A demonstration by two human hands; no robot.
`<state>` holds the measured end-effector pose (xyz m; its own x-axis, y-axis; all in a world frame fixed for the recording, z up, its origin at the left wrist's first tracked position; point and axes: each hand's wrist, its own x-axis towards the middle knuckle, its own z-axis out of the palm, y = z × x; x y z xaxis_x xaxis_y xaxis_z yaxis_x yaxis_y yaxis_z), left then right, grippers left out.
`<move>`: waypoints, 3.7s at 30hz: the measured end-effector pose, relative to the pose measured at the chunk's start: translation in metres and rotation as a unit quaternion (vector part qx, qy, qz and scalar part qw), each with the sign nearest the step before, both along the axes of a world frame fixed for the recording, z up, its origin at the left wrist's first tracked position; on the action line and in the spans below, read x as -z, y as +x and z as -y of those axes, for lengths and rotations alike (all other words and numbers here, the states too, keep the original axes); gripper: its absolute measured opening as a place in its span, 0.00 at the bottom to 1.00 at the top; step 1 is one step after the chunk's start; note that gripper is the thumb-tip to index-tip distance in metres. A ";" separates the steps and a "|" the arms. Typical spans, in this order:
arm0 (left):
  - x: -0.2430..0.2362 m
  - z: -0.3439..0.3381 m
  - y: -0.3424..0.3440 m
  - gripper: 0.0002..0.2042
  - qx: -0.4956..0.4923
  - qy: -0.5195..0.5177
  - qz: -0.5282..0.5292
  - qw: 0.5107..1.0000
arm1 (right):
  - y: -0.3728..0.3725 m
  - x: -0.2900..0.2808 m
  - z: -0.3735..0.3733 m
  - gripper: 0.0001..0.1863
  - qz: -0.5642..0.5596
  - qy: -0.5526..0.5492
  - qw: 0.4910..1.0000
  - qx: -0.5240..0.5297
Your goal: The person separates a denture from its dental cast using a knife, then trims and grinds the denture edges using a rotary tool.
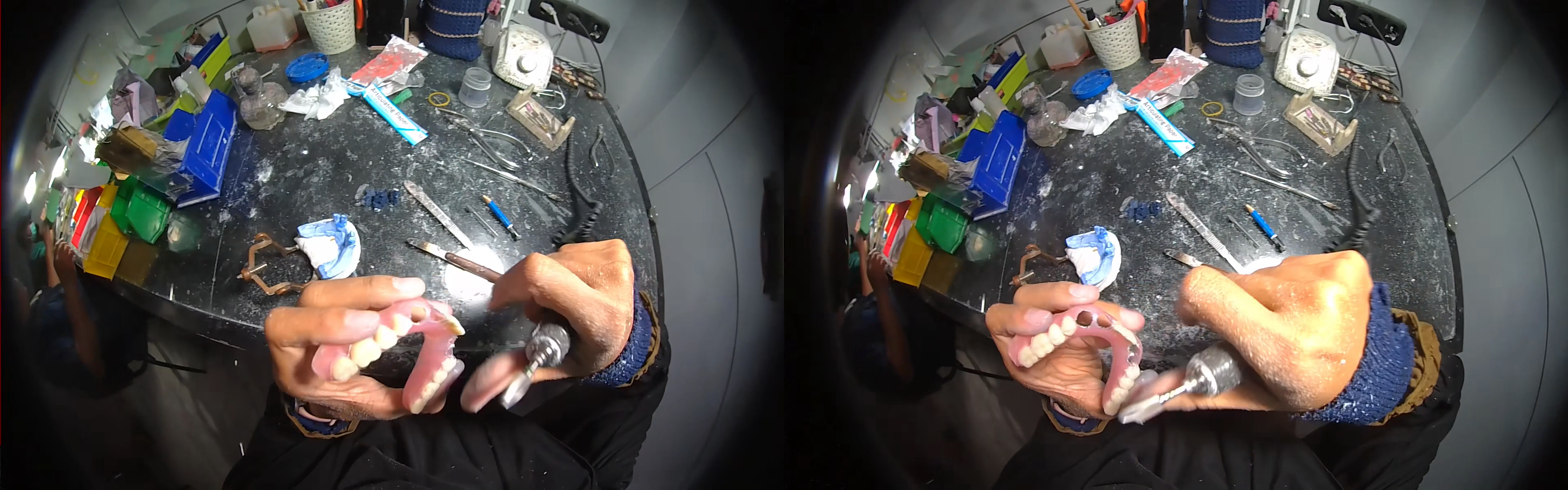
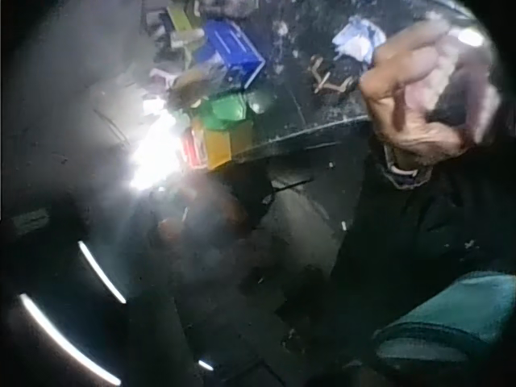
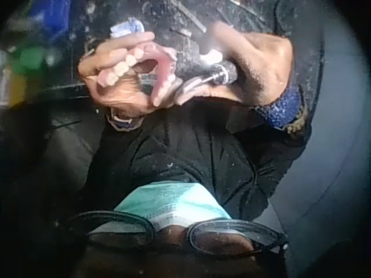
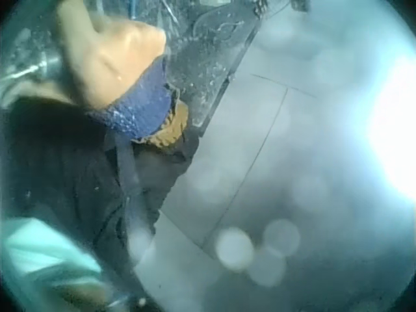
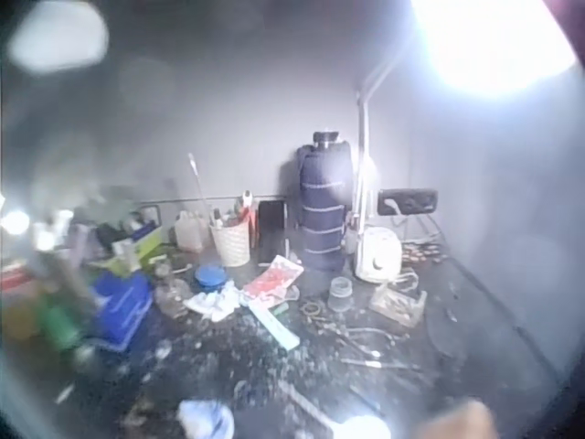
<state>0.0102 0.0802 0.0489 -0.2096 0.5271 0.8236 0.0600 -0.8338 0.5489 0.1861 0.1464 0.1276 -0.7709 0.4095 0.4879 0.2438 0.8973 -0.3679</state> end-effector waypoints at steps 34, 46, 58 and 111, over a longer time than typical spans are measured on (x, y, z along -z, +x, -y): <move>-0.003 -0.001 -0.006 0.17 -0.091 0.027 -0.140 0.986 | 0.003 0.023 -0.013 0.36 0.088 0.193 0.976 0.049; -0.002 0.009 -0.005 0.15 -0.048 -0.058 -0.093 0.993 | 0.003 0.019 -0.014 0.37 0.094 0.221 0.969 0.052; -0.001 0.000 -0.012 0.26 -0.184 -0.018 -0.243 0.952 | -0.003 0.015 -0.009 0.37 0.076 0.204 0.972 0.085; -0.005 0.018 -0.018 0.14 0.252 -0.257 0.147 0.921 | -0.013 0.036 -0.017 0.33 0.018 0.135 0.990 -0.038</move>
<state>-0.0075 0.0623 0.0537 -0.0058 0.9227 0.3855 -0.4790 -0.3410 0.8089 0.1728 0.1631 0.0912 -0.8133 0.2075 0.5435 0.1798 0.9781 -0.1044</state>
